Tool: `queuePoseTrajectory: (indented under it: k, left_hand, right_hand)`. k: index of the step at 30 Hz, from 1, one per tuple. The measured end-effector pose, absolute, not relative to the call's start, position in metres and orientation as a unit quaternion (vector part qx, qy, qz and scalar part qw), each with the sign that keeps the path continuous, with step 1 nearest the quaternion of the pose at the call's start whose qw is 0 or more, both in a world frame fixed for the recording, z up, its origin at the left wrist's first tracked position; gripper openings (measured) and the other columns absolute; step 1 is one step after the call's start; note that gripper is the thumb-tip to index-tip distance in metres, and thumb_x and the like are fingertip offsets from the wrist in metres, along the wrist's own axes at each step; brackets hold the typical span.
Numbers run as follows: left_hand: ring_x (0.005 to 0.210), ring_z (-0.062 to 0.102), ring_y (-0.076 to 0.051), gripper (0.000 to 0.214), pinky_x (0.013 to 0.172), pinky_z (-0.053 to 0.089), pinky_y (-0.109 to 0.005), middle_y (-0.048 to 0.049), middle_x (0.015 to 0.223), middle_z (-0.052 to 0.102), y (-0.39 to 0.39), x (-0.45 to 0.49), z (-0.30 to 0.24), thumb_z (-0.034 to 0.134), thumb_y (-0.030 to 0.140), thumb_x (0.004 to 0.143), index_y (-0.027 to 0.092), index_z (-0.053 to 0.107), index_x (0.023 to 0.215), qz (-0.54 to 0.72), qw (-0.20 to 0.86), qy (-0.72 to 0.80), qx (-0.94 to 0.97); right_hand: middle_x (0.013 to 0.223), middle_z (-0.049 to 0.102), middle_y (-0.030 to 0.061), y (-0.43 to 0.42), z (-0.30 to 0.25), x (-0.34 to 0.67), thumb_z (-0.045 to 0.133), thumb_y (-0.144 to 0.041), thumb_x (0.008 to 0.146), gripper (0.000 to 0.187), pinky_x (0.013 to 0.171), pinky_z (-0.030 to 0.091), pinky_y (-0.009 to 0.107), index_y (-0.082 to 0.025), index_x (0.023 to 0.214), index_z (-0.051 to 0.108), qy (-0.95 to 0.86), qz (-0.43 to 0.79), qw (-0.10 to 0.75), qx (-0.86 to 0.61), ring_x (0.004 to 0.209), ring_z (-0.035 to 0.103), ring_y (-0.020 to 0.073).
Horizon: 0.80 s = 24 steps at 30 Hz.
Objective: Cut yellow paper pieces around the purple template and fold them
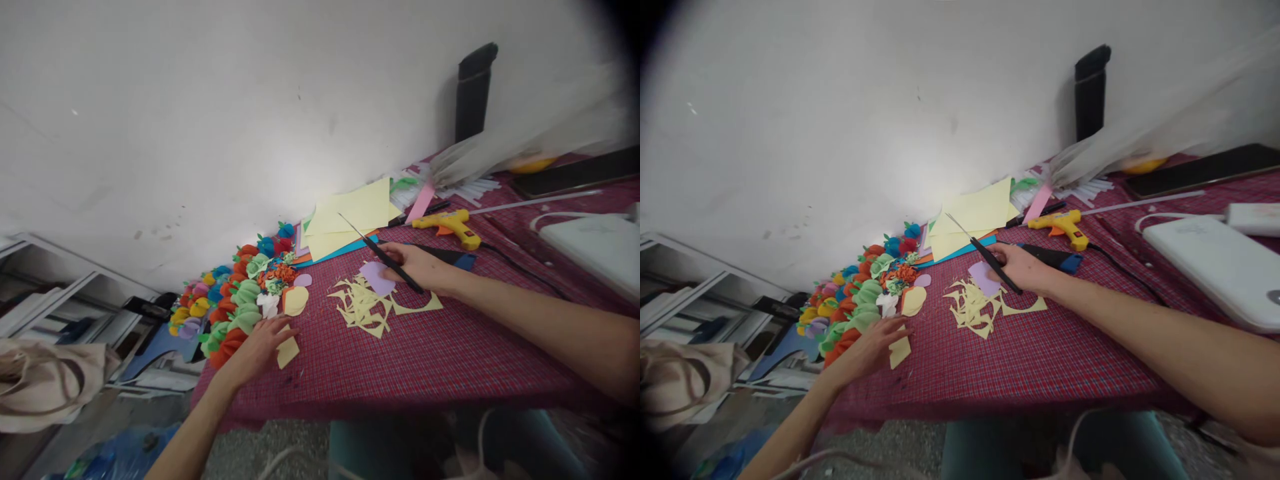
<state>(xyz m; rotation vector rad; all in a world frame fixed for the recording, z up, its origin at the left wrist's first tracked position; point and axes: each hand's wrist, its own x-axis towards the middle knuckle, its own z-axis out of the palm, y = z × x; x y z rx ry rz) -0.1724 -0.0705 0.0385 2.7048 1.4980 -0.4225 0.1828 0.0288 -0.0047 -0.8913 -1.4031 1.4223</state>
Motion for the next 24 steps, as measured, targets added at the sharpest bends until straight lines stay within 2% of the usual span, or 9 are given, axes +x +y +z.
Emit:
queuePoseTrajectory:
  k: [7,14,18,24]
  left_hand:
    - [0.121,0.037,-0.022,0.055,0.099,0.028,-0.042,-0.0083,0.131,0.045,-0.077,-0.179,0.041,0.047,0.002,0.071,0.027,0.049,0.120,-0.100,0.029,0.479,0.872]
    - [0.119,0.042,-0.022,0.043,0.099,0.029,-0.041,-0.0088,0.126,0.052,-0.075,-0.193,0.031,0.048,0.015,0.079,0.021,0.048,0.122,-0.082,0.005,0.486,0.870]
    - [0.112,0.049,-0.021,0.034,0.097,0.032,-0.041,-0.0086,0.119,0.058,-0.073,-0.201,0.019,0.044,0.019,0.084,0.022,0.054,0.116,-0.070,-0.010,0.476,0.877]
    - [0.106,0.052,-0.020,0.024,0.093,0.035,-0.041,-0.0089,0.113,0.061,-0.073,-0.204,0.017,0.044,0.019,0.084,0.020,0.060,0.103,-0.031,-0.070,0.421,0.904]
  right_hand:
    - [0.070,0.057,-0.0015,0.030,-0.009,0.183,0.066,-0.013,0.056,0.034,0.050,0.038,0.023,-0.020,0.089,0.058,-0.574,0.575,0.453,-0.367,0.059,0.051,0.0117]
    - [0.071,0.056,-0.0016,0.029,-0.007,0.184,0.065,-0.014,0.058,0.037,0.049,0.034,0.023,-0.021,0.093,0.056,-0.576,0.580,0.436,-0.376,0.059,0.049,0.0119]
    - [0.066,0.054,-0.0027,0.028,-0.004,0.184,0.065,-0.016,0.057,0.035,0.047,0.032,0.023,-0.020,0.090,0.055,-0.575,0.582,0.429,-0.384,0.055,0.046,0.0109]
    - [0.068,0.054,-0.0030,0.028,-0.003,0.185,0.064,-0.016,0.058,0.035,0.050,0.035,0.022,-0.019,0.091,0.053,-0.589,0.573,0.417,-0.388,0.058,0.049,0.0107]
